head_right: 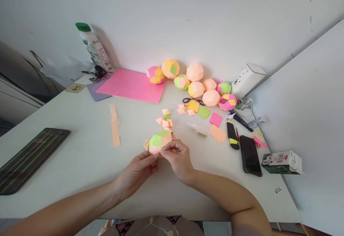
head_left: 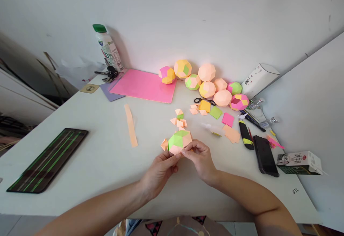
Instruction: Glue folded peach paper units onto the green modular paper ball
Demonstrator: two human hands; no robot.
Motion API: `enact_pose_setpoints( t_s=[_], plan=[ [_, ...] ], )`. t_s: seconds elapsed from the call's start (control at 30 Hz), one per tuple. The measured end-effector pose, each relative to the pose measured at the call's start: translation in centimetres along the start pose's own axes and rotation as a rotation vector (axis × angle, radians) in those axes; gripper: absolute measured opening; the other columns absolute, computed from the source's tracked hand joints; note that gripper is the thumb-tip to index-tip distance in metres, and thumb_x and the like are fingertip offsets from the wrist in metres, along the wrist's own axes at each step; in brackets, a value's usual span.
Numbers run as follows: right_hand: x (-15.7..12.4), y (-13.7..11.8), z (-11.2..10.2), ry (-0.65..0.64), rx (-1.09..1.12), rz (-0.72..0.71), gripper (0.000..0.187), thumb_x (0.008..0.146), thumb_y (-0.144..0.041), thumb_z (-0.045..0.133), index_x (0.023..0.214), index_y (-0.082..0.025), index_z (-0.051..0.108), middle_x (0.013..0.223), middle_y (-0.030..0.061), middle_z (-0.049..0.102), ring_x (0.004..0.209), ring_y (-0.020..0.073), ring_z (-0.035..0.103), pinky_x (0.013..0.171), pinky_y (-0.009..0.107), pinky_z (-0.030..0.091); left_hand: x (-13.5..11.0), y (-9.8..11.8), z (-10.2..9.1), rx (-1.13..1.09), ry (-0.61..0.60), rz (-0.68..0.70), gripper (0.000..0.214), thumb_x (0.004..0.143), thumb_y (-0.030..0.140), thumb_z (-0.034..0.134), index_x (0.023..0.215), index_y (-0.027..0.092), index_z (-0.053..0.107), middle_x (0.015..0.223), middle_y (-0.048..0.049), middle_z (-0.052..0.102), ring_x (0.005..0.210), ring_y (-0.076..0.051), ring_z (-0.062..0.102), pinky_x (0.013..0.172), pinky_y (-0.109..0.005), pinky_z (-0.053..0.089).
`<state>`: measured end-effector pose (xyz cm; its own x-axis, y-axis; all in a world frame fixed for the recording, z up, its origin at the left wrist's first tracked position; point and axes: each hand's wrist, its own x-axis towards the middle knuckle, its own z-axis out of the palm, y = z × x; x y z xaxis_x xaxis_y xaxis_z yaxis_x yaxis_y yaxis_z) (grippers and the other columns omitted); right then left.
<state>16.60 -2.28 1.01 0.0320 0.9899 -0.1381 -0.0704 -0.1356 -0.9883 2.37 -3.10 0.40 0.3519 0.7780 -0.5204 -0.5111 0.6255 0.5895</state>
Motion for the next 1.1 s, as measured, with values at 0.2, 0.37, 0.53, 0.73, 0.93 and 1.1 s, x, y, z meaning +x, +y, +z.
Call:
enact_pose_setpoints(
  t_s=[0.2, 0.37, 0.53, 0.73, 0.93, 1.1],
  plan=[
    [-0.4, 0.1, 0.1, -0.042, -0.050, 0.010, 0.012, 0.072, -0.023, 0.067, 0.066, -0.020, 0.057, 0.073, -0.0002, 0.055, 0.074, 0.0149, 0.053, 0.071, 0.029, 0.046, 0.2, -0.1, -0.2, 0.022, 0.008, -0.007, 0.020, 0.065, 0.029, 0.076, 0.074, 0.015, 0.066, 0.068, 0.0023, 0.052, 0.057, -0.008, 0.038, 0.057, -0.024, 0.034],
    [-0.2, -1.8, -1.0, -0.143, -0.426, -0.299, 0.017, 0.082, -0.023, 0.056, 0.099, -0.022, 0.055, 0.089, 0.0041, 0.062, 0.080, 0.0171, 0.057, 0.074, 0.032, 0.047, 0.3, 0.4, -0.4, 0.021, 0.026, 0.006, 0.022, 0.066, 0.030, 0.074, 0.061, 0.015, 0.059, 0.058, 0.0035, 0.046, 0.057, -0.009, 0.039, 0.058, -0.024, 0.034],
    [2.3, -3.9, -4.6, 0.113, -1.106, -0.738, 0.015, 0.082, -0.020, 0.053, 0.096, -0.018, 0.057, 0.093, 0.0096, 0.062, 0.089, 0.0243, 0.053, 0.078, 0.037, 0.044, 0.4, 1.6, -0.1, 0.074, 0.002, 0.054, 0.026, 0.065, 0.031, 0.071, 0.052, 0.016, 0.054, 0.058, 0.0018, 0.046, 0.059, -0.011, 0.039, 0.060, -0.026, 0.034],
    [5.4, -3.7, -7.5, -0.093, -1.678, -0.292, 0.038, 0.078, -0.024, 0.059, 0.114, -0.013, 0.052, 0.110, 0.0170, 0.057, 0.104, 0.0324, 0.051, 0.079, 0.041, 0.043, 0.4, 2.4, -0.2, 0.140, -0.058, 0.075, 0.025, 0.070, 0.031, 0.062, 0.051, 0.017, 0.054, 0.064, -0.0004, 0.044, 0.066, -0.014, 0.039, 0.066, -0.027, 0.038],
    [7.2, -2.8, -8.4, -0.068, -1.706, -0.170, 0.031, 0.075, -0.003, 0.050, 0.104, -0.010, 0.056, 0.103, 0.0188, 0.062, 0.097, 0.0316, 0.056, 0.074, 0.038, 0.042, 0.6, 2.7, -0.7, 0.147, -0.096, 0.088, 0.026, 0.075, 0.028, 0.055, 0.052, 0.018, 0.054, 0.068, -0.0029, 0.043, 0.070, -0.017, 0.040, 0.069, -0.028, 0.041],
    [7.5, -3.7, -9.1, -0.099, -1.616, -0.207, 0.029, 0.077, -0.006, 0.050, 0.103, -0.015, 0.059, 0.101, 0.0128, 0.065, 0.090, 0.0261, 0.060, 0.071, 0.034, 0.046, 0.9, 2.8, -0.7, 0.133, -0.119, 0.091, 0.027, 0.075, 0.028, 0.054, 0.050, 0.018, 0.054, 0.069, -0.0046, 0.046, 0.075, -0.019, 0.043, 0.074, -0.030, 0.042]
  ],
)
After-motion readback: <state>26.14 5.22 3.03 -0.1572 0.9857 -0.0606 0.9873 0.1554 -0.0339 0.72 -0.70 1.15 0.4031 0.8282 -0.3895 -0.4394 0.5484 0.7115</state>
